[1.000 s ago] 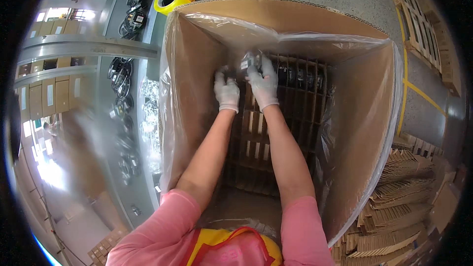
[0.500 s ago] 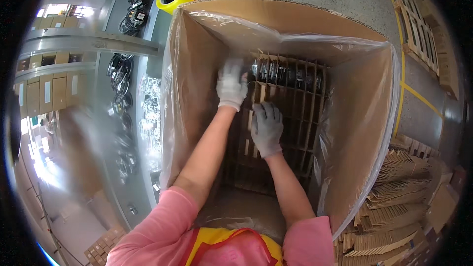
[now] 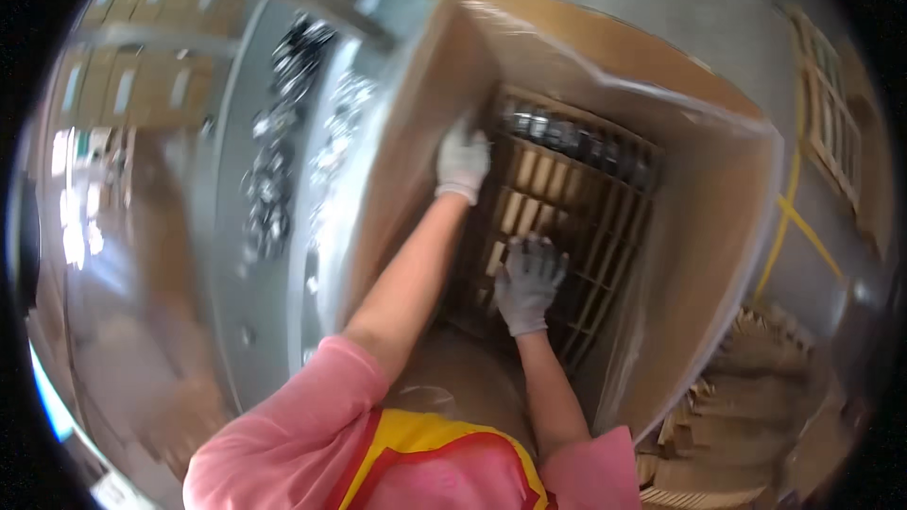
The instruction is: Packing metal components from a conveyor belt into partitioned sections of a cardboard box.
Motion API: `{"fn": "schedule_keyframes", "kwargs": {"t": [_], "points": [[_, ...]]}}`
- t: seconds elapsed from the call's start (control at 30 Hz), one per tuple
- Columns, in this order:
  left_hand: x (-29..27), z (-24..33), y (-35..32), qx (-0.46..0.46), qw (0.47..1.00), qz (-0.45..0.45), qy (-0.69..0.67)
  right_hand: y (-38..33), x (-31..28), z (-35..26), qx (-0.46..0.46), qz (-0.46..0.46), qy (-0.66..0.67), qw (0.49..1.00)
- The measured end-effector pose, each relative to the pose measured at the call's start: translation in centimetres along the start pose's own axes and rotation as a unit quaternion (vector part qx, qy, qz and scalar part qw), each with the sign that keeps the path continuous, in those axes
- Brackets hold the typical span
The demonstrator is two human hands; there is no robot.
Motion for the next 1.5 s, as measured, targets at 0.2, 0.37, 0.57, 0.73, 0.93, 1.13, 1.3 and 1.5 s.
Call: {"fn": "schedule_keyframes", "kwargs": {"t": [0.2, 0.37, 0.57, 0.73, 0.93, 1.13, 1.3, 1.5], "points": [[-3.4, -0.6, -5.7, -0.127, 0.991, 0.005, -0.026, -3.5, 2.4, -1.3, -0.058, -0.021, -0.062, 0.996], [-8.1, 9.3, -9.3, 0.073, 0.992, 0.013, -0.100, -5.2, 5.9, -0.8, -0.111, -0.020, -0.149, 0.982], [-28.0, 10.9, -12.7, 0.316, 0.915, 0.212, -0.136, 1.7, -2.0, -0.1, -0.130, 0.129, -0.046, 0.982], [-39.4, -10.8, -13.3, -0.013, 0.900, 0.396, 0.179, 13.0, -16.7, -12.7, -0.130, 0.227, 0.141, 0.955], [-43.8, -20.1, -13.6, 0.015, 0.891, 0.291, 0.349, 19.7, -8.2, -32.7, -0.226, -0.118, 0.323, 0.912], [-52.0, -25.0, -17.4, 0.051, 0.860, 0.343, 0.375, 21.3, 10.3, -38.5, -0.050, -0.230, 0.410, 0.881], [-57.6, -33.1, -26.8, -0.038, 0.866, 0.358, 0.348, 11.1, 13.6, -48.0, -0.040, -0.308, 0.449, 0.838], [-59.9, -36.7, -33.3, -0.098, 0.855, 0.462, 0.213, -1.9, 16.5, -56.5, -0.203, -0.443, 0.378, 0.787]]}}
Point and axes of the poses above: each hand's wrist, its own y-axis towards the middle knuckle, its own x-axis out of the palm, z = x × y, the point moved 5 cm from there along y, towards the middle knuckle, and after that the axes turned 6 degrees about -x, right-handed, at the moved point
